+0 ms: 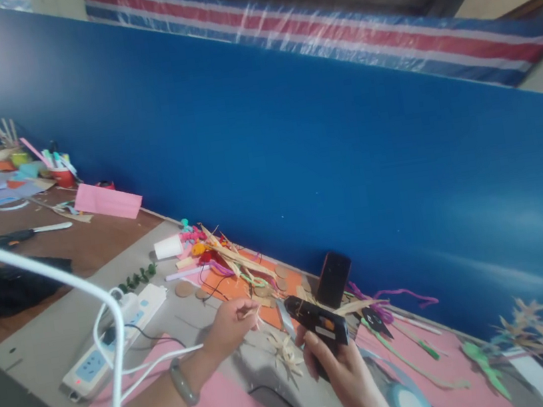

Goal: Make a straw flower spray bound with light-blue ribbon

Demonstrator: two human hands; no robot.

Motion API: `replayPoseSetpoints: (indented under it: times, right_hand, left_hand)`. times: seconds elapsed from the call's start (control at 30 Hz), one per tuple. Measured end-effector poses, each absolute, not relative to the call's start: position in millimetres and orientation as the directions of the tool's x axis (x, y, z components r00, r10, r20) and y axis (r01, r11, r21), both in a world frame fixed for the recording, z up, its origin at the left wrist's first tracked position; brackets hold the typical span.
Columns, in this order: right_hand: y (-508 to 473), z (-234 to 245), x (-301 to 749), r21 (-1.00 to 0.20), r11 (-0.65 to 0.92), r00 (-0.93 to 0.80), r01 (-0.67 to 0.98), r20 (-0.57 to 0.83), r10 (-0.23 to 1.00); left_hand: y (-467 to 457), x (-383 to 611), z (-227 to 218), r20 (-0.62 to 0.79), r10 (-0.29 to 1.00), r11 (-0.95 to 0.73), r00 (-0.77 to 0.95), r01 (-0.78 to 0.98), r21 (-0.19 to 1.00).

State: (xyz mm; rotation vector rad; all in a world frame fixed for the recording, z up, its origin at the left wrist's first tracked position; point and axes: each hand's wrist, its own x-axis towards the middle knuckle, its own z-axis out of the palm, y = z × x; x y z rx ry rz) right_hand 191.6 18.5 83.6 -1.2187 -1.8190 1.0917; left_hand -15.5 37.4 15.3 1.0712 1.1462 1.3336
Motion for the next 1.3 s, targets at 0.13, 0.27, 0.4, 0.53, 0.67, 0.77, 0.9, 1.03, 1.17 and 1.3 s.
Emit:
replayPoseSetpoints:
  times: [0.13, 0.27, 0.4, 0.53, 0.67, 0.77, 0.9, 1.03, 1.17, 1.3]
  right_hand:
    - [22, 80, 187, -0.897, 0.219, -0.316, 0.384, 0.095, 0.944]
    - [25, 72, 185, -0.867, 0.25, -0.344, 0.431, 0.098, 0.934]
    - [23, 66, 184, -0.853, 0.234, -0.316, 0.467, 0.085, 0.945]
    - [18, 63, 181, -0.844, 0.221, -0.318, 0.489, 0.064, 0.946]
    - [16, 62, 178, -0.846, 0.226, -0.342, 0.483, 0.055, 0.938]
    - [17, 62, 178, -0.842, 0.221, -0.348, 0.492, 0.043, 0.937]
    - [17, 63, 179, -0.831, 0.233, -0.347, 0.505, 0.052, 0.937]
    - [15, 65, 178, -0.814, 0.254, -0.341, 0.522, 0.074, 0.937]
    - [14, 67, 177, -0.795, 0.272, -0.319, 0.542, 0.105, 0.942]
    - [14, 68, 176, -0.778, 0.28, -0.321, 0.563, 0.106, 0.941]
  left_hand:
    - [37, -15, 16, 0.014, 0.99, -0.036, -0.144, -0.152, 0.988]
    - [35, -15, 12, 0.081, 0.976, -0.104, -0.204, -0.107, 0.989]
    - [32, -16, 10, 0.184, 0.956, -0.185, -0.229, 0.02, 0.983]
    - [29, -15, 11, 0.264, 0.933, -0.253, -0.245, 0.077, 0.964]
    - [26, -15, 13, 0.304, 0.921, -0.288, -0.244, 0.1, 0.953]
    - [23, -15, 15, 0.329, 0.914, -0.307, -0.235, 0.127, 0.943]
    - [21, -14, 16, 0.337, 0.914, -0.312, -0.225, 0.139, 0.94]
    - [20, -13, 17, 0.338, 0.912, -0.315, -0.233, 0.132, 0.94]
    - [19, -14, 20, 0.333, 0.918, -0.31, -0.216, 0.134, 0.941]
    - [18, -14, 21, 0.332, 0.92, -0.307, -0.207, 0.143, 0.941]
